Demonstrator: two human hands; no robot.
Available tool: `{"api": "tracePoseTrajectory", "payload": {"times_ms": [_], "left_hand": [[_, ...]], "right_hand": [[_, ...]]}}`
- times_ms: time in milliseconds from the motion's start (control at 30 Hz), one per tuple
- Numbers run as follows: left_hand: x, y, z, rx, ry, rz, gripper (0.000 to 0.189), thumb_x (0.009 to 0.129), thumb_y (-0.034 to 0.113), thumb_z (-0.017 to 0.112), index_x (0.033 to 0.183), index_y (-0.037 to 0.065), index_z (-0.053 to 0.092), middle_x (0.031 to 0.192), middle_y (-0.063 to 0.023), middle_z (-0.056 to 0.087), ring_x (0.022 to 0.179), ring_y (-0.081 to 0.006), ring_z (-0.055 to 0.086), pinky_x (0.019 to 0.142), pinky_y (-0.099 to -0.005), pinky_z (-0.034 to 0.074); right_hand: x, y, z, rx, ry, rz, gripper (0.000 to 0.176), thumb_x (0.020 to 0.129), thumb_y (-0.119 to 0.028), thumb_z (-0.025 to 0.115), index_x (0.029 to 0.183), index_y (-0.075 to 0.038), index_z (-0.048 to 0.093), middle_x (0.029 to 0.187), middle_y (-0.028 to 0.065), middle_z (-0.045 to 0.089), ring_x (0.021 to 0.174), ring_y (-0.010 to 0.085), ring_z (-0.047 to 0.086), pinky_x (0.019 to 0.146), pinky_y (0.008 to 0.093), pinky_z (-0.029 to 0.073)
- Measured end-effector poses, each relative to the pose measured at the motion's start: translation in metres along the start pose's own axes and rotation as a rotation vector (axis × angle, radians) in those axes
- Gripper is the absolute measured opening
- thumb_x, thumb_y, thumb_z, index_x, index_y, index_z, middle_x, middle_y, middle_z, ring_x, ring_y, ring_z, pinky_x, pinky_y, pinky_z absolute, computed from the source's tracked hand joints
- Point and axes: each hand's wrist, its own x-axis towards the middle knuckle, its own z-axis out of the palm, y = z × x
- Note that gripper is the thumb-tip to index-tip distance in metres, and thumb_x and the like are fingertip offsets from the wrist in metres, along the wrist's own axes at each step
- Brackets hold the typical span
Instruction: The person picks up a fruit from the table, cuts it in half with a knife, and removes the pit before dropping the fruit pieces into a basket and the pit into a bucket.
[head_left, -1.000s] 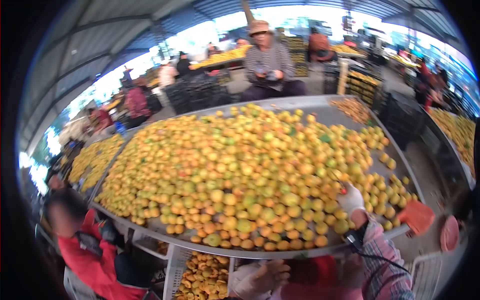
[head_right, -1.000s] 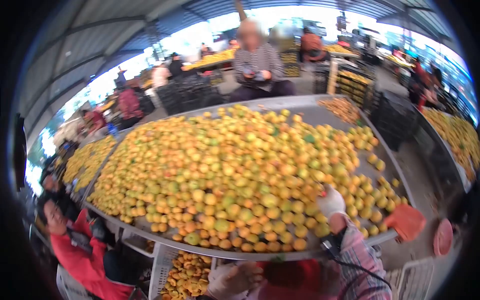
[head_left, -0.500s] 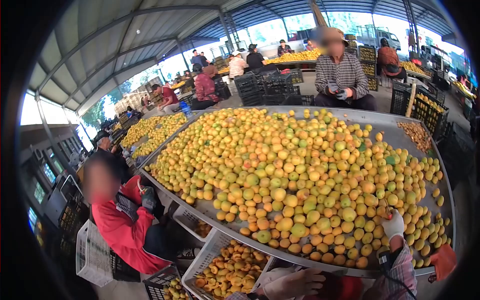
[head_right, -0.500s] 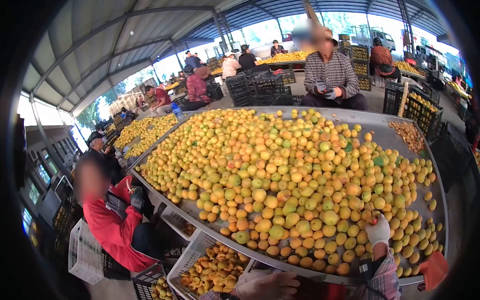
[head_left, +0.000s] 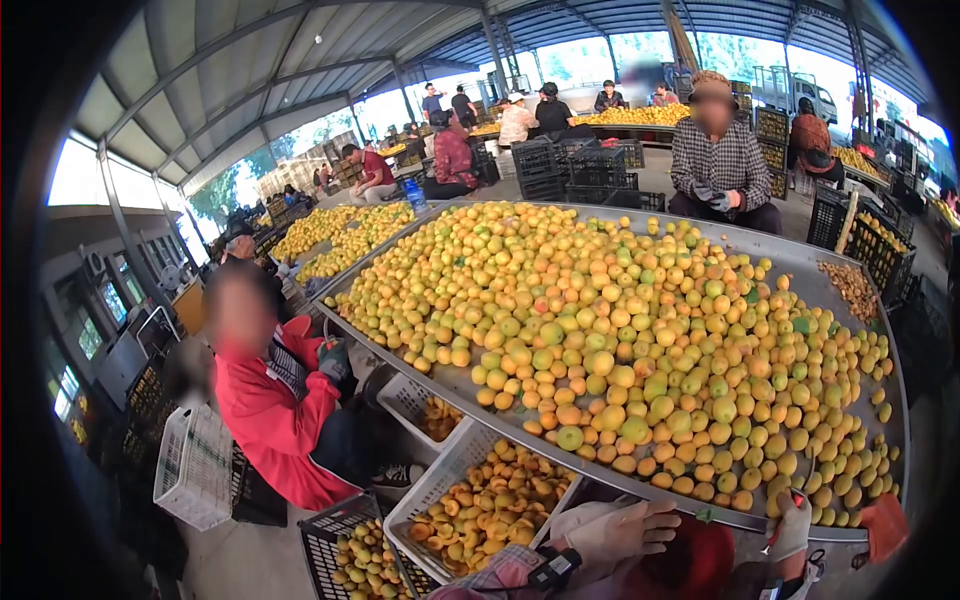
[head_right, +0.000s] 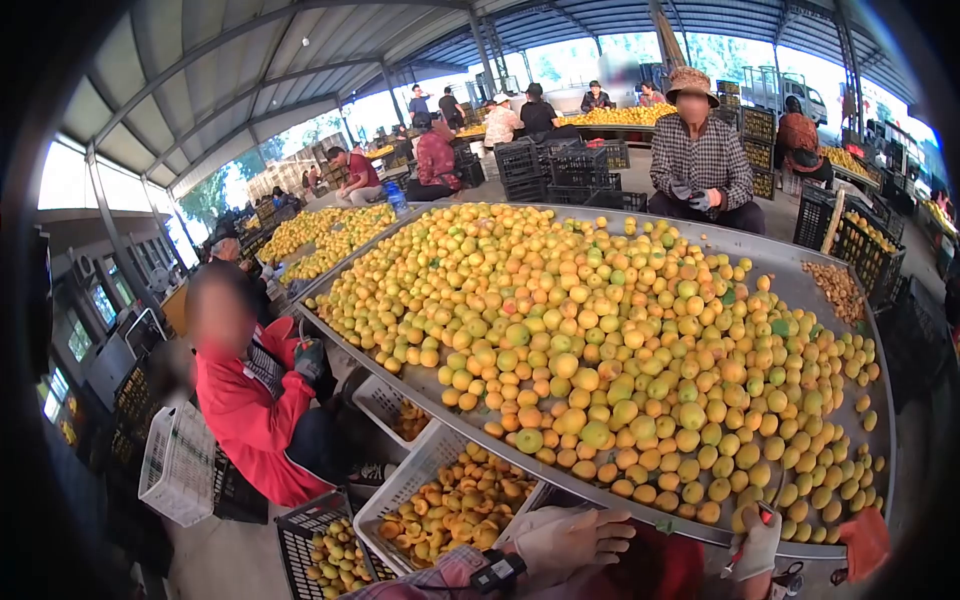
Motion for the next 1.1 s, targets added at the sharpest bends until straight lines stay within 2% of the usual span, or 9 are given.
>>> {"api": "tracePoseTrajectory", "payload": {"times_ms": [67,100,233,367,467,567,700,967,1100], "left_hand": [[-0.002,-0.001,-0.003,0.006,-0.017,-0.027,0.054,0.101,0.040,0.045,0.145,0.011,0.036,0.137,-0.0073,0.048,0.118,-0.0217,0.052,0.102,-0.0395,0.043],[-0.004,-0.001,-0.002,0.016,-0.019,-0.027,0.054,0.101,0.040,0.045,0.145,0.011,0.036,0.137,-0.0073,0.048,0.118,-0.0217,0.052,0.102,-0.0395,0.043],[-0.018,0.000,0.011,0.000,-0.011,0.015,0.051,0.100,0.035,0.047,0.144,0.008,0.037,0.137,-0.0099,0.048,0.119,-0.0233,0.052,0.103,-0.0402,0.043],[-0.036,0.007,0.021,0.015,0.034,0.061,0.052,0.100,0.034,0.046,0.143,0.005,0.037,0.139,-0.0153,0.046,0.121,-0.0279,0.050,0.105,-0.0438,0.040],[-0.046,0.010,0.029,0.004,0.050,0.084,0.051,0.100,0.030,0.045,0.143,0.003,0.037,0.139,-0.0172,0.045,0.123,-0.0303,0.049,0.106,-0.0446,0.039],[-0.052,0.011,0.038,0.019,0.025,0.095,0.050,0.100,0.029,0.044,0.142,0.002,0.038,0.139,-0.0178,0.046,0.123,-0.0316,0.048,0.107,-0.0450,0.039],[-0.050,0.008,0.034,0.007,-0.060,0.097,0.048,0.101,0.027,0.041,0.142,0.002,0.038,0.138,-0.0182,0.047,0.123,-0.0319,0.049,0.107,-0.0452,0.038],[-0.045,0.008,0.032,-0.056,0.000,0.059,0.045,0.102,0.025,0.040,0.140,0.001,0.039,0.135,-0.0169,0.049,0.120,-0.0314,0.050,0.105,-0.0449,0.040],[-0.038,0.007,0.021,-0.039,0.021,0.074,0.045,0.103,0.026,0.039,0.140,0.001,0.039,0.135,-0.0165,0.049,0.119,-0.0314,0.051,0.104,-0.0450,0.041]], "right_hand": [[-0.011,0.007,-0.003,0.277,0.067,0.022,0.017,0.087,-0.022,0.064,0.095,-0.010,0.055,0.063,0.0018,0.056,0.037,0.0119,0.046,0.029,0.0254,0.034],[-0.011,0.015,-0.008,0.385,0.072,0.048,0.026,0.090,-0.037,0.062,0.095,-0.012,0.055,0.065,0.0019,0.057,0.040,0.0109,0.046,0.031,0.0231,0.033],[-0.008,0.020,-0.019,0.545,-0.009,0.157,0.038,0.091,-0.051,0.057,0.096,-0.013,0.056,0.071,0.0011,0.060,0.046,0.0084,0.048,0.035,0.0197,0.032],[-0.008,0.015,-0.019,0.611,-0.090,0.223,0.037,0.091,-0.052,0.056,0.096,-0.015,0.057,0.071,-0.0001,0.059,0.044,0.0086,0.047,0.034,0.0201,0.032],[-0.012,0.014,-0.018,0.576,0.001,0.201,0.035,0.092,-0.052,0.055,0.096,-0.017,0.058,0.071,-0.0013,0.059,0.044,0.0083,0.046,0.034,0.0203,0.031],[-0.027,0.001,-0.016,0.516,-0.134,0.184,0.029,0.094,-0.046,0.056,0.102,-0.019,0.058,0.079,-0.0034,0.061,0.051,0.0074,0.051,0.036,0.0199,0.032],[-0.018,0.016,-0.019,0.567,-0.043,0.148,0.025,0.093,-0.040,0.058,0.107,-0.020,0.057,0.084,-0.0052,0.062,0.056,0.0077,0.054,0.037,0.0193,0.033],[-0.018,0.021,-0.025,0.531,-0.123,0.137,0.022,0.092,-0.030,0.059,0.111,-0.020,0.056,0.091,-0.0045,0.062,0.065,0.0097,0.060,0.039,0.0217,0.037],[-0.018,0.019,-0.020,0.535,-0.088,0.139,0.023,0.092,-0.028,0.060,0.112,-0.018,0.055,0.089,-0.0034,0.062,0.064,0.0103,0.059,0.040,0.0216,0.037]]}}
